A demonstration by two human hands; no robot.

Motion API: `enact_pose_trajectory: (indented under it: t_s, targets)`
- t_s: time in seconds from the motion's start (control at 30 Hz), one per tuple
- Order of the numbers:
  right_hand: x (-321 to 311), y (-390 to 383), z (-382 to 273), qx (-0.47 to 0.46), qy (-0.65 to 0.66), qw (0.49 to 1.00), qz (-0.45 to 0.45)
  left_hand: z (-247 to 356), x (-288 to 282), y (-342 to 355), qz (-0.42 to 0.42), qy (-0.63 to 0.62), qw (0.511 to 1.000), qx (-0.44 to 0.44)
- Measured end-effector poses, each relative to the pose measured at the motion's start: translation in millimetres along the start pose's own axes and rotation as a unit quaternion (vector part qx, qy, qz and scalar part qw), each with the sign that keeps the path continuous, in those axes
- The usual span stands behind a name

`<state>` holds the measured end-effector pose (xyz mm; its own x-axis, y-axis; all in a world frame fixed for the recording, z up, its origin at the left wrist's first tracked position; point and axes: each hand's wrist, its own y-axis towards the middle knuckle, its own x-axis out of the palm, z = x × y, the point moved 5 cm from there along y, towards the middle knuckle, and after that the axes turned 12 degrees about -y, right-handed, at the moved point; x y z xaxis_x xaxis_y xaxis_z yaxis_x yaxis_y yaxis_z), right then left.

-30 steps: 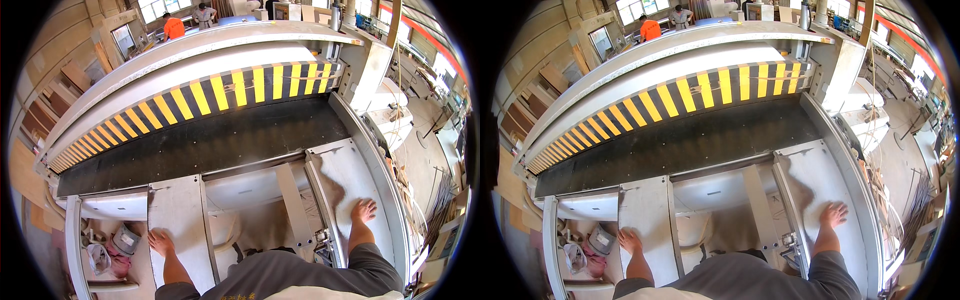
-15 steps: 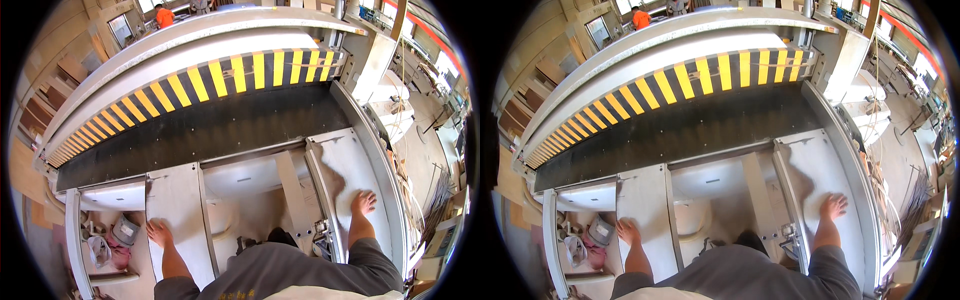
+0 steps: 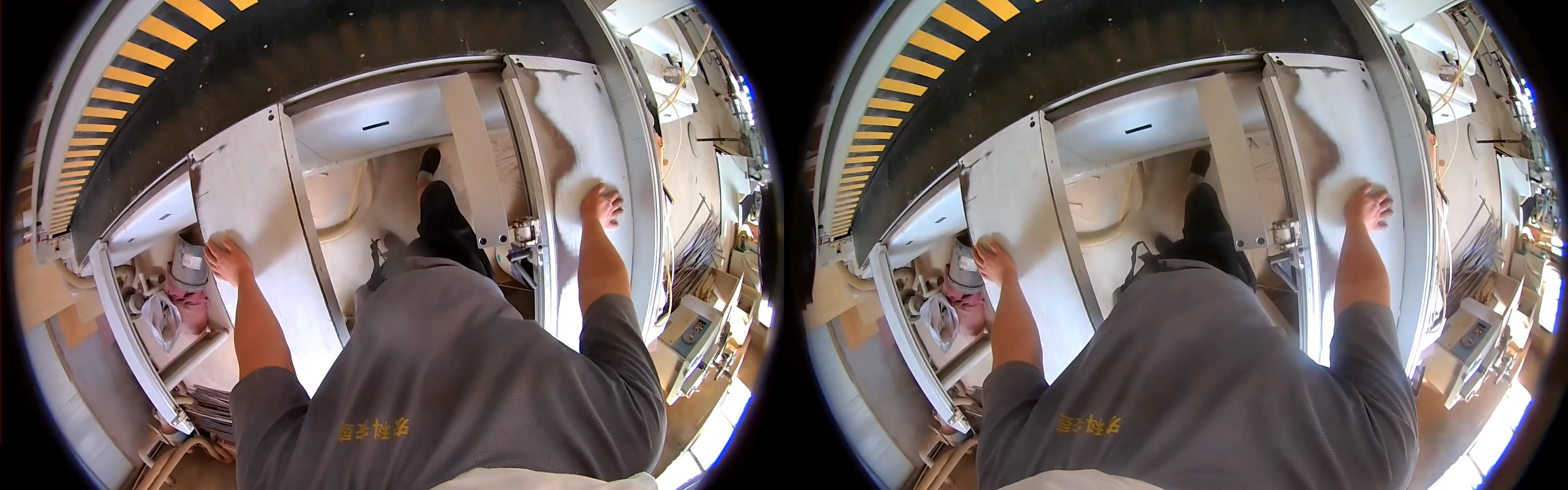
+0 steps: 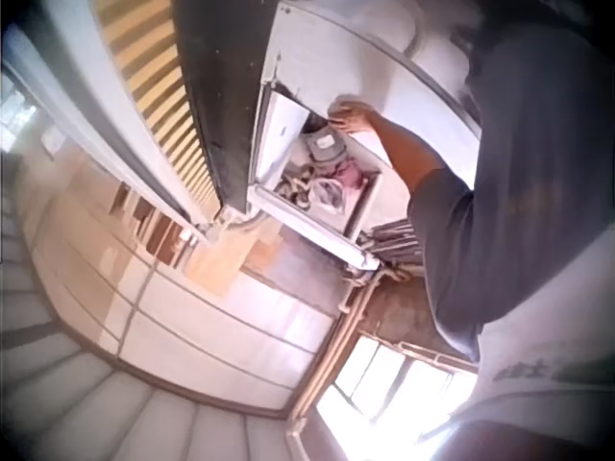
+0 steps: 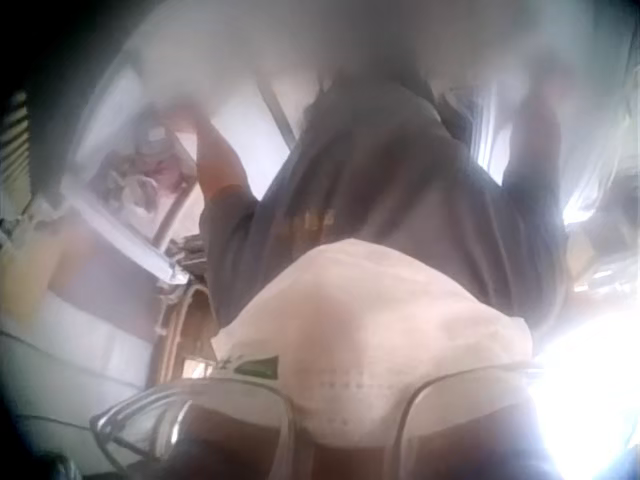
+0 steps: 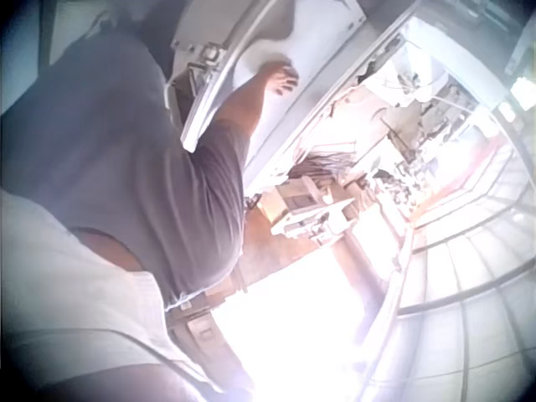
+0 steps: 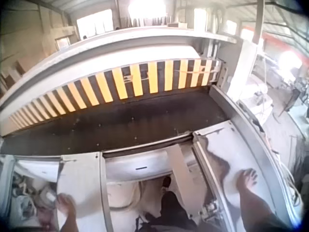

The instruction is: The person loads a wooden board into a cutting machine, selects an Allen wrench from a set of hex keys on a workbench, and positions cut pieces of board into the machine.

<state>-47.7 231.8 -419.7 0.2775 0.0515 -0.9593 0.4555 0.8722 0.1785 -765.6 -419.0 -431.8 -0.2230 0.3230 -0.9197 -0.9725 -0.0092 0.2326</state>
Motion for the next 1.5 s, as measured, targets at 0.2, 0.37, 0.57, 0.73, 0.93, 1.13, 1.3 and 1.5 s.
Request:
enact_pose_trajectory:
  t_s: [0.2,0.37,0.57,0.73,0.93,1.13,1.3,1.5]
  targets:
    - [-0.7,-3.5,1.8,0.001,0.007,1.0,-0.015,-3.0,-1.4,-1.3,-0.004,0.01,1.0,-0.005]
    - [-8.3,0.9,-2.9,0.004,-0.019,0.999,-0.037,-3.8,-7.0,5.7,0.013,0.013,1.0,-0.018]
    - [-20.7,-15.3,-1.9,0.013,-0.035,0.997,-0.073,3.3,-7.3,-4.0,0.004,0.028,0.999,-0.019]
    - [-33.7,-19.4,0.5,0.029,-0.008,0.995,-0.094,10.2,-20.4,-7.8,-0.006,0.008,0.999,-0.042]
    - [-36.7,-20.4,0.4,0.041,0.003,0.996,-0.074,22.8,-29.4,-11.0,-0.023,-0.006,0.998,-0.052]
    - [-34.1,-19.9,1.1,0.028,0.0,0.995,-0.1,22.5,-31.8,-10.7,-0.026,-0.006,0.998,-0.05]
    - [-37.9,-23.2,-0.5,0.022,0.003,0.996,-0.087,21.6,-31.7,-10.5,-0.024,-0.008,0.998,-0.054]
    - [-45.5,-24.5,0.1,0.021,0.006,0.995,-0.094,18.2,-24.0,-8.5,-0.022,-0.013,0.998,-0.052]
